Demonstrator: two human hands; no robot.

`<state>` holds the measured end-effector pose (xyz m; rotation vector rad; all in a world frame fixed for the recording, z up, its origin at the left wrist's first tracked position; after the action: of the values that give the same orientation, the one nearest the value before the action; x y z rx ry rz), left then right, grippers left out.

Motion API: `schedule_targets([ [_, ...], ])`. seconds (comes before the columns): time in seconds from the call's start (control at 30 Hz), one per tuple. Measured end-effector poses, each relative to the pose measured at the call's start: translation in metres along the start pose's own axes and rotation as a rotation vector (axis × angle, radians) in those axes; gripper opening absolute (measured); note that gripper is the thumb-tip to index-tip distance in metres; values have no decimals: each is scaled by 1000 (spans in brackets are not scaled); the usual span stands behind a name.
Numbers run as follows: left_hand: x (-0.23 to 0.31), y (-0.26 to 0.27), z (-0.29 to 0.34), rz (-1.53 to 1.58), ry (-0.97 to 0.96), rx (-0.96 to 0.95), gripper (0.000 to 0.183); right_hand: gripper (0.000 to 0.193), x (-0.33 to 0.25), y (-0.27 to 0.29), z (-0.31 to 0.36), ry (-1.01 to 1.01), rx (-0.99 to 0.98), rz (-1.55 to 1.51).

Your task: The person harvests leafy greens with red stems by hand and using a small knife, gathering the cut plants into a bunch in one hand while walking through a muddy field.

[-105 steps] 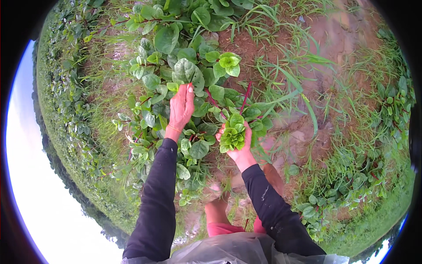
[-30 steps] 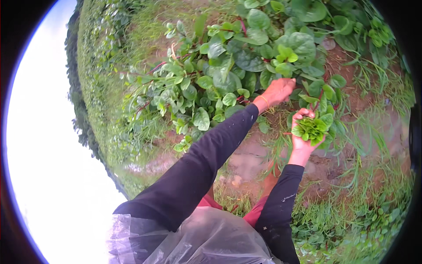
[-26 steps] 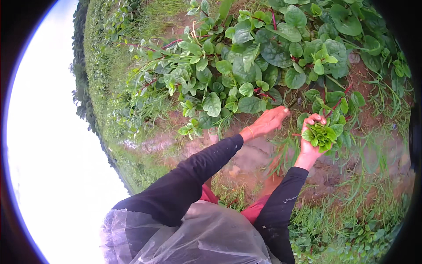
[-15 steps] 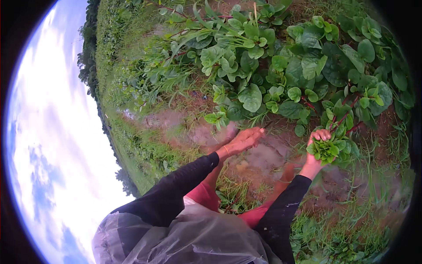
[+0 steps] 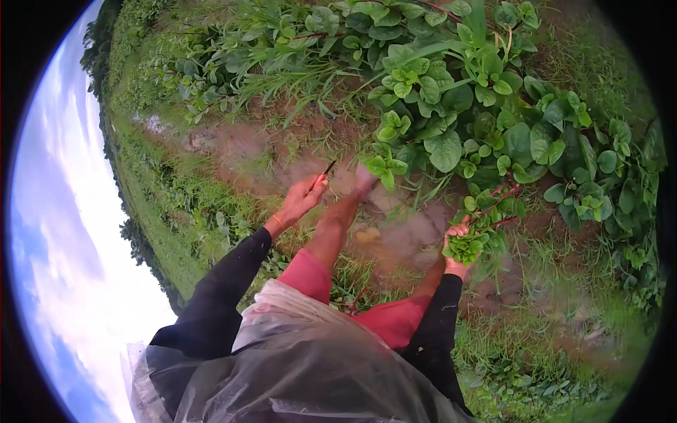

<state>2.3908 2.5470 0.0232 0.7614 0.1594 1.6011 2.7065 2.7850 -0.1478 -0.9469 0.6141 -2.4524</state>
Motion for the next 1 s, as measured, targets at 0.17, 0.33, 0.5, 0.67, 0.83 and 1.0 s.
schedule_targets([
  [0.17, -14, 79, -23, 315, 160, 114, 21, 35, 58, -20, 10, -155, -15, 86],
  [0.33, 25, 171, -85, 524, -102, 465, 23, 32, 125, -49, 5, -214, -81, 58],
  [0.5, 81, 221, -167, 655, -145, 469, 27, 30, 171, -76, -19, -122, -128, 79],
  [0.67, 92, 199, -218, 402, -353, 535, 21, 27, 232, -93, -72, -159, -145, 139],
  [0.83, 101, 123, -177, 265, -359, 475, 16, 32, 272, -111, -150, -156, -123, 460],
  [1.0, 72, 83, -173, 233, -376, 422, 15, 31, 290, -81, -233, -166, 89, 783],
])
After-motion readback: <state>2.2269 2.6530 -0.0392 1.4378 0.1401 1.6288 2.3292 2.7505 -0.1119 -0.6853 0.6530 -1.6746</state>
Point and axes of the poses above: each hand's wrist, its own z-axis away from the middle knuckle, its own y-axis out of the back of the hand, x = y × z, the point moved 5 cm from there along -z, towards the middle knuckle, and after that the axes turned 11 degrees about -z, right-handed, at the moved point
